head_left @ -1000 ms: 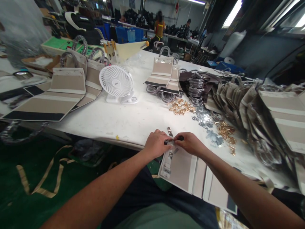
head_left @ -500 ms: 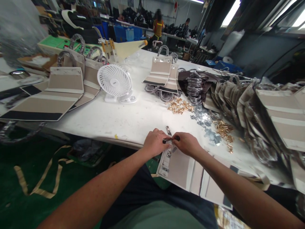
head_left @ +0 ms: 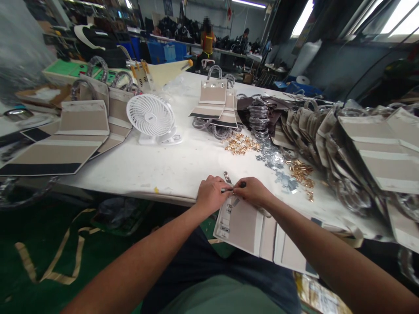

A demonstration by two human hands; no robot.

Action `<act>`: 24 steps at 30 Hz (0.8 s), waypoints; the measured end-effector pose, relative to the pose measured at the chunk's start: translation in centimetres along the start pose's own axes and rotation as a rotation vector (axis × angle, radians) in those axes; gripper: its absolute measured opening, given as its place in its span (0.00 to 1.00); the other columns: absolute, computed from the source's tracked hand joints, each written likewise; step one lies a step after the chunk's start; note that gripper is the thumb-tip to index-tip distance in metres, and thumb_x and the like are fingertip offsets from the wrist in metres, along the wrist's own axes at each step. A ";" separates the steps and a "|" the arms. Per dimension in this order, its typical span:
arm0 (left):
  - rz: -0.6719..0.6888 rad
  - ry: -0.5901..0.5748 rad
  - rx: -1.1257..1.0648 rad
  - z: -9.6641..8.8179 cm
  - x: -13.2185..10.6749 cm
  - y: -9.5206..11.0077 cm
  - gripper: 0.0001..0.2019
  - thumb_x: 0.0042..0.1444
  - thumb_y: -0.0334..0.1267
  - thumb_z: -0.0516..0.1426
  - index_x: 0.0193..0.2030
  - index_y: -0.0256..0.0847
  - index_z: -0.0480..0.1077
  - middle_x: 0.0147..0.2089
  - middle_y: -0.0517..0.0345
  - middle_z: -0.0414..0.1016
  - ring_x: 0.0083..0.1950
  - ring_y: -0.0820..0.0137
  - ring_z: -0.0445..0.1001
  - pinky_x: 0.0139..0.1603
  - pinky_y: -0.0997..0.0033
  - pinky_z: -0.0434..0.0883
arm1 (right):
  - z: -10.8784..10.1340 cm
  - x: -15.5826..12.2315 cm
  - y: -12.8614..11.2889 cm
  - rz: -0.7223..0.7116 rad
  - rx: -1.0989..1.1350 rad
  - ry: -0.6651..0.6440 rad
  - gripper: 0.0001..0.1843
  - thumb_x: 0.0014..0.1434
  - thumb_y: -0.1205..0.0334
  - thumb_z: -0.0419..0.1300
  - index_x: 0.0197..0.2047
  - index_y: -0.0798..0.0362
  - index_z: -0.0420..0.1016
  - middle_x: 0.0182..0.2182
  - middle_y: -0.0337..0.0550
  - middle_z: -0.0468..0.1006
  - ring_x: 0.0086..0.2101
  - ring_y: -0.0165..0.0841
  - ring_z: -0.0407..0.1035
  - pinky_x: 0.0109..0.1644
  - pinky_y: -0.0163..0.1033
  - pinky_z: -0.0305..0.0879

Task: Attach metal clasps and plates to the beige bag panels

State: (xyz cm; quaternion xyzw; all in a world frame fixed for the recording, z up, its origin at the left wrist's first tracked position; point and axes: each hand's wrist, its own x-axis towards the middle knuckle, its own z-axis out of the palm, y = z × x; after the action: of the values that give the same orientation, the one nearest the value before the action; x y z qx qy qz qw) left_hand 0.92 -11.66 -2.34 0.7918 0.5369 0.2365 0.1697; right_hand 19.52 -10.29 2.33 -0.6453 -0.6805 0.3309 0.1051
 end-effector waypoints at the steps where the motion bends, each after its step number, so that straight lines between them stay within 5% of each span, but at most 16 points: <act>1: -0.001 -0.001 -0.005 0.0 0.0 0.0 0.06 0.62 0.47 0.67 0.45 0.56 0.85 0.48 0.59 0.82 0.53 0.58 0.72 0.52 0.56 0.70 | 0.0 0.0 0.1 0.001 0.015 -0.004 0.09 0.56 0.60 0.65 0.35 0.54 0.85 0.24 0.38 0.80 0.27 0.32 0.71 0.33 0.35 0.63; 6: 0.014 0.016 -0.007 0.0 0.2 -0.1 0.06 0.63 0.47 0.66 0.43 0.54 0.85 0.47 0.60 0.83 0.52 0.59 0.72 0.51 0.56 0.69 | 0.0 0.3 0.3 -0.023 0.063 0.010 0.07 0.54 0.62 0.66 0.33 0.54 0.85 0.26 0.40 0.81 0.30 0.33 0.71 0.35 0.35 0.62; 14: -0.002 0.024 0.009 0.0 0.0 0.5 0.06 0.63 0.42 0.64 0.41 0.52 0.85 0.46 0.58 0.83 0.52 0.58 0.72 0.52 0.57 0.69 | -1.0 0.0 1.8 0.038 0.285 -0.148 0.13 0.55 0.59 0.64 0.41 0.55 0.86 0.18 0.34 0.72 0.20 0.28 0.63 0.25 0.34 0.57; 24: -0.023 0.060 0.030 0.3 0.3 0.7 0.09 0.65 0.48 0.64 0.37 0.50 0.84 0.45 0.59 0.84 0.50 0.60 0.72 0.48 0.60 0.66 | -0.6 -0.2 1.5 -0.005 0.240 -0.059 0.12 0.52 0.60 0.65 0.38 0.55 0.87 0.19 0.35 0.74 0.22 0.28 0.62 0.28 0.35 0.58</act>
State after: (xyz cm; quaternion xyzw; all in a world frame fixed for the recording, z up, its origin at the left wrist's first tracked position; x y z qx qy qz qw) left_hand 1.73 -11.61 -2.18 0.7805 0.5544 0.2501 0.1445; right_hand 21.13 -10.35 1.95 -0.6164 -0.6404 0.4284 0.1625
